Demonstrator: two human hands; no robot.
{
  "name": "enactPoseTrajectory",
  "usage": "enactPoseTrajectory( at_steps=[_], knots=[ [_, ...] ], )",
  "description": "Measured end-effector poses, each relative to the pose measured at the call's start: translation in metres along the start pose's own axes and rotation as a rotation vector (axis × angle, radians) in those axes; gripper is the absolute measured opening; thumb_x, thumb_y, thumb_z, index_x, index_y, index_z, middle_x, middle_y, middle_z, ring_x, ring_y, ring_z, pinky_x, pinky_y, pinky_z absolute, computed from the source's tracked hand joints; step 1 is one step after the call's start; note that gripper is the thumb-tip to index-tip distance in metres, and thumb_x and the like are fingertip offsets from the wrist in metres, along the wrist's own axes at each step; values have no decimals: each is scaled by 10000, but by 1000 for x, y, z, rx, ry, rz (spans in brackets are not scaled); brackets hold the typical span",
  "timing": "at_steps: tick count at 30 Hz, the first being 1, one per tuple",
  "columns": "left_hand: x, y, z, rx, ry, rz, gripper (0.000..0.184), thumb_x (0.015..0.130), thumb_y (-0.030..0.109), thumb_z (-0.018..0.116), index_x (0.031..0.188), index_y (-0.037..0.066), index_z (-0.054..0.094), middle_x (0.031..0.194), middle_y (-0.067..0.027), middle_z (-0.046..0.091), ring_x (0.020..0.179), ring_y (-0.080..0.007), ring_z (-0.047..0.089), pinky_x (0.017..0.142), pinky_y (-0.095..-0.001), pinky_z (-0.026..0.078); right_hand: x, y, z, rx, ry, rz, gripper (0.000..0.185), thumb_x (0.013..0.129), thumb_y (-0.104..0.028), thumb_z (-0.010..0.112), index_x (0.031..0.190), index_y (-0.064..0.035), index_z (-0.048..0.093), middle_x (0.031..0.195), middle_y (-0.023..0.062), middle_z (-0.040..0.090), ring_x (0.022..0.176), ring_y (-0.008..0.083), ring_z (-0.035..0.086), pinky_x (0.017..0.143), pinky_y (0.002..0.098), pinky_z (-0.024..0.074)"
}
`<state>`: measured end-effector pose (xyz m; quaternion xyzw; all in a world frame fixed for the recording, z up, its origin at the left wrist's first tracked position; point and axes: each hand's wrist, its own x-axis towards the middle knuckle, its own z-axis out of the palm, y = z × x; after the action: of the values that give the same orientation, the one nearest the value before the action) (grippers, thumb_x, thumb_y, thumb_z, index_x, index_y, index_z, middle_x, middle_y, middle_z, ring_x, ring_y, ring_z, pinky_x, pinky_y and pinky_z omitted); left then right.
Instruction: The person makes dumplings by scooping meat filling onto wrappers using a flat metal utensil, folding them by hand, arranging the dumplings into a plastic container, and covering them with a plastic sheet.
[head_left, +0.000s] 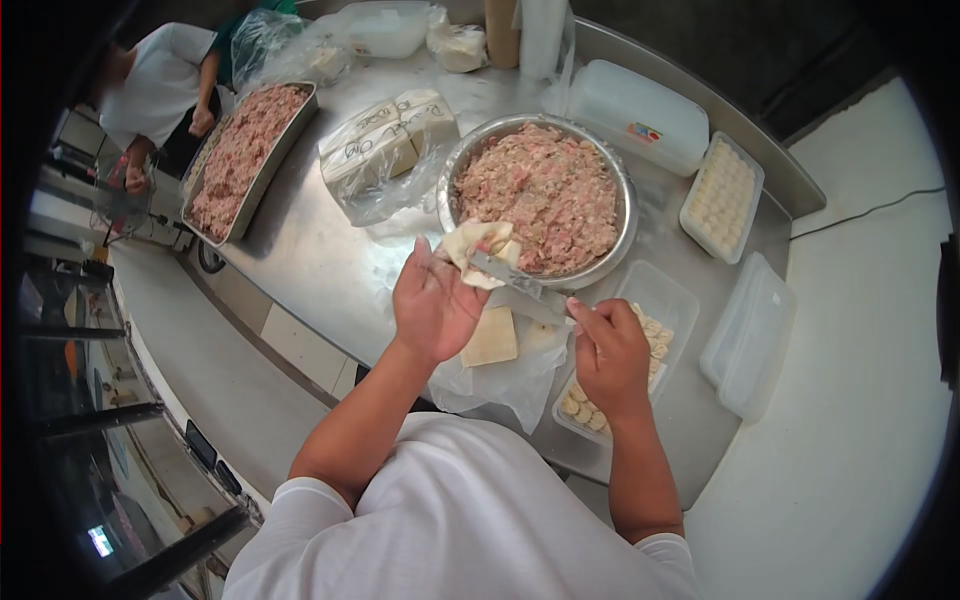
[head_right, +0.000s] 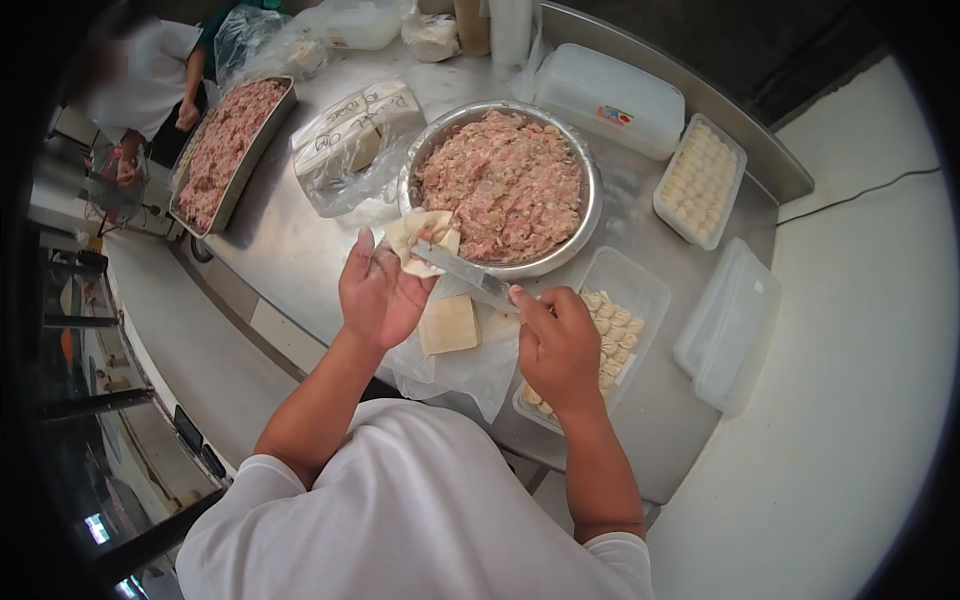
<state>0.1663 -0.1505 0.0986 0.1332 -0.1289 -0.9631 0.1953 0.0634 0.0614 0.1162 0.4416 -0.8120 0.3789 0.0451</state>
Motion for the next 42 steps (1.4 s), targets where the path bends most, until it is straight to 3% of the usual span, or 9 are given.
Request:
enactPoseTrajectory(
  at_steps=[3, 6, 13, 20, 24, 29, 32, 38, 42],
  knots=[
    [1, 0, -20, 137, -115, -45, 430, 1023, 236, 549, 1368, -14, 491, 1335, -137, 599, 1253, -275, 594, 1064, -401, 497, 0, -3, -20, 100, 24, 92, 322, 794, 26, 651, 1072, -100, 754, 849, 93, 568, 731, 266, 596, 643, 388, 511],
    [-7, -11, -28, 1156, 3, -3, 518, 758, -33, 794, 1233, 38, 603, 1205, -127, 683, 1100, -269, 671, 922, -347, 533, -10, -3, -27, 79, -150, 66, 313, 805, 15, 647, 1071, -108, 756, 843, 74, 580, 706, 256, 608, 620, 378, 512],
    [-5, -28, -14, 1947, -208, 374, 328, 770, 38, 779, 1066, 16, 639, 941, -159, 712, 877, -322, 706, 774, -382, 547, -29, -5, -59, -83, -291, 119, 259, 831, -43, 668, 1069, -104, 749, 833, 67, 594, 715, 253, 638, 636, 388, 523],
    [0, -68, 18, 1318, -50, -45, 253, 968, 232, 715, 919, 9, 606, 782, -16, 608, 813, -71, 601, 749, -307, 510, -73, 24, -44, 382, -61, 511, 181, 883, -124, 751, 1025, -18, 717, 799, 40, 626, 657, 151, 592, 629, 300, 490],
    [-8, -124, 14, 968, -248, -210, 401, 1040, 401, 569, 999, 11, 655, 879, -22, 646, 880, -90, 617, 808, -293, 507, -92, 8, 0, 835, 113, 648, 228, 921, -166, 744, 1061, 0, 673, 775, -4, 602, 647, 87, 547, 589, 243, 443],
    [-2, -167, 19, 1130, -377, -99, 307, 1044, 278, 569, 1134, 6, 679, 1141, -87, 648, 1010, -183, 649, 896, -341, 511, -110, 21, 6, 1486, 484, 885, 235, 970, -154, 676, 1165, -61, 582, 803, -16, 593, 546, 23, 436, 469, 198, 343],
    [7, -165, 30, 1431, -844, 110, 422, 776, -76, 730, 1181, 36, 679, 1172, -165, 647, 1077, -317, 658, 925, -363, 535, -124, 41, -11, 1499, 588, 924, 192, 961, -118, 674, 1122, -80, 577, 792, -20, 577, 526, 25, 426, 439, 215, 328],
    [56, -198, 19, 1525, -1162, 70, 358, 770, 11, 786, 1117, 50, 704, 1174, -139, 678, 1015, -316, 686, 839, -402, 569, -148, 80, -43, 1398, 434, 1014, 241, 914, -86, 727, 1104, -53, 583, 806, -10, 569, 558, 33, 452, 481, 204, 369],
    [116, -231, 25, 1785, -992, 17, 230, 803, 89, 783, 1008, 28, 699, 1111, -174, 673, 977, -341, 673, 821, -405, 553, -161, 98, -34, 691, 602, 1025, 343, 889, -79, 762, 1175, 4, 592, 842, -2, 582, 671, 49, 532, 598, 198, 448]
  ],
)
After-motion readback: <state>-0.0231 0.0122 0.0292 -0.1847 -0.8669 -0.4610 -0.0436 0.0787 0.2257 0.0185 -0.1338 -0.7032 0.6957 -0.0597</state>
